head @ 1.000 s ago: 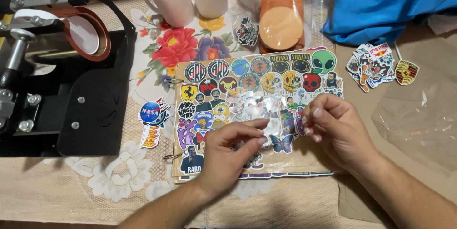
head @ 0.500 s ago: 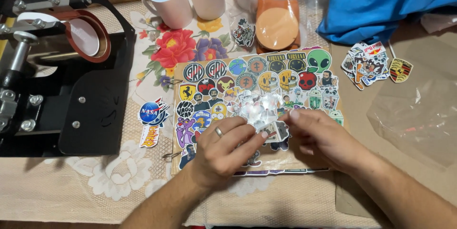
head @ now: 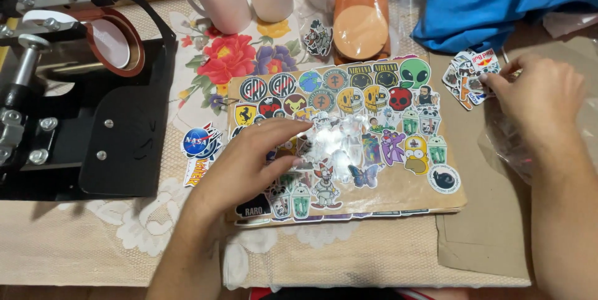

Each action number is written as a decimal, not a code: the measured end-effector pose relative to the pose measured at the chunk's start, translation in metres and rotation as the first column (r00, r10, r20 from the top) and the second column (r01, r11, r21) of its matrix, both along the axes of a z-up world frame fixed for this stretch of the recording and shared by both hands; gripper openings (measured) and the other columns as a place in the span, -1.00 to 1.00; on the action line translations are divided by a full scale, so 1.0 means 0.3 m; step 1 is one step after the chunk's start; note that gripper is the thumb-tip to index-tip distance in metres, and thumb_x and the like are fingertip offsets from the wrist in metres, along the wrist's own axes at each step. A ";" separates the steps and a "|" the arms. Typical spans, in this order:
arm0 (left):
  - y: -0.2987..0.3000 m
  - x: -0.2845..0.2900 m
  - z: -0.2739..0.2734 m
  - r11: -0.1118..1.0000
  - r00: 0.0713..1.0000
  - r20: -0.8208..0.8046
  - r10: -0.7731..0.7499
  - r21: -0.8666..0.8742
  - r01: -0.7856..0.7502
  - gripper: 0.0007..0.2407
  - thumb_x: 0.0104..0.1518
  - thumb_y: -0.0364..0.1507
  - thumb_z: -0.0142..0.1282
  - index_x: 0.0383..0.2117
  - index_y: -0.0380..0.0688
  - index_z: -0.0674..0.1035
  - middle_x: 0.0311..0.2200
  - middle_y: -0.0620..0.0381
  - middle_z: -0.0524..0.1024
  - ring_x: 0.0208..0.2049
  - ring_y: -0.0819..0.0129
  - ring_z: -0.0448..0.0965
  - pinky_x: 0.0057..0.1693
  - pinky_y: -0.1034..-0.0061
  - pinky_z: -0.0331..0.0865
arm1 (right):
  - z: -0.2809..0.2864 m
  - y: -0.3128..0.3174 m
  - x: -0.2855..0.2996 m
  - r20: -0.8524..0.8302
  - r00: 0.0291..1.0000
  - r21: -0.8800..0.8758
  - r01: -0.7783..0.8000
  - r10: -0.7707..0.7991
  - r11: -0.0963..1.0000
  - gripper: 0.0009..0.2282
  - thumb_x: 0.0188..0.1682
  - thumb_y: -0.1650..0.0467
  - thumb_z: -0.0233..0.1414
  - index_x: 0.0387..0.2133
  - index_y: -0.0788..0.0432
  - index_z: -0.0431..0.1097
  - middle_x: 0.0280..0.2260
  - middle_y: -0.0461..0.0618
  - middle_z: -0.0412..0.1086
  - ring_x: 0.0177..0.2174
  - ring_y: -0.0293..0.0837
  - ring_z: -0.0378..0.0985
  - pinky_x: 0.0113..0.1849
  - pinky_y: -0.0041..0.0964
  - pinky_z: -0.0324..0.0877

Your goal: The person is peeling various decorative stickers from a sheet and applying them to the cover of a notebook.

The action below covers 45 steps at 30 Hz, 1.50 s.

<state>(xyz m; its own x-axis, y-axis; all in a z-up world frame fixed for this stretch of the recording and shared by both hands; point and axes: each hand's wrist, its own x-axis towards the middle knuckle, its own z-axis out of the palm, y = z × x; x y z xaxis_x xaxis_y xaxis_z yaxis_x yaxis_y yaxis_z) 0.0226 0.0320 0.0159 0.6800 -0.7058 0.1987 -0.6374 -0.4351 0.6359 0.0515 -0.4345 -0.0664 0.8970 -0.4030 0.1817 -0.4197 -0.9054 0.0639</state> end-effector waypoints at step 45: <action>-0.031 0.009 -0.072 0.908 0.972 -0.215 -0.096 0.380 0.174 0.07 -0.28 0.00 0.46 0.39 -0.08 0.00 0.45 -0.06 -0.27 0.45 -0.04 -0.44 0.33 -0.16 -0.58 | 0.146 0.717 -0.309 0.460 0.695 0.746 -0.640 0.553 0.184 -0.89 -0.16 0.31 0.23 -0.53 0.08 0.57 -0.66 -0.20 0.41 -0.67 -0.32 0.24 -0.55 -0.41 0.10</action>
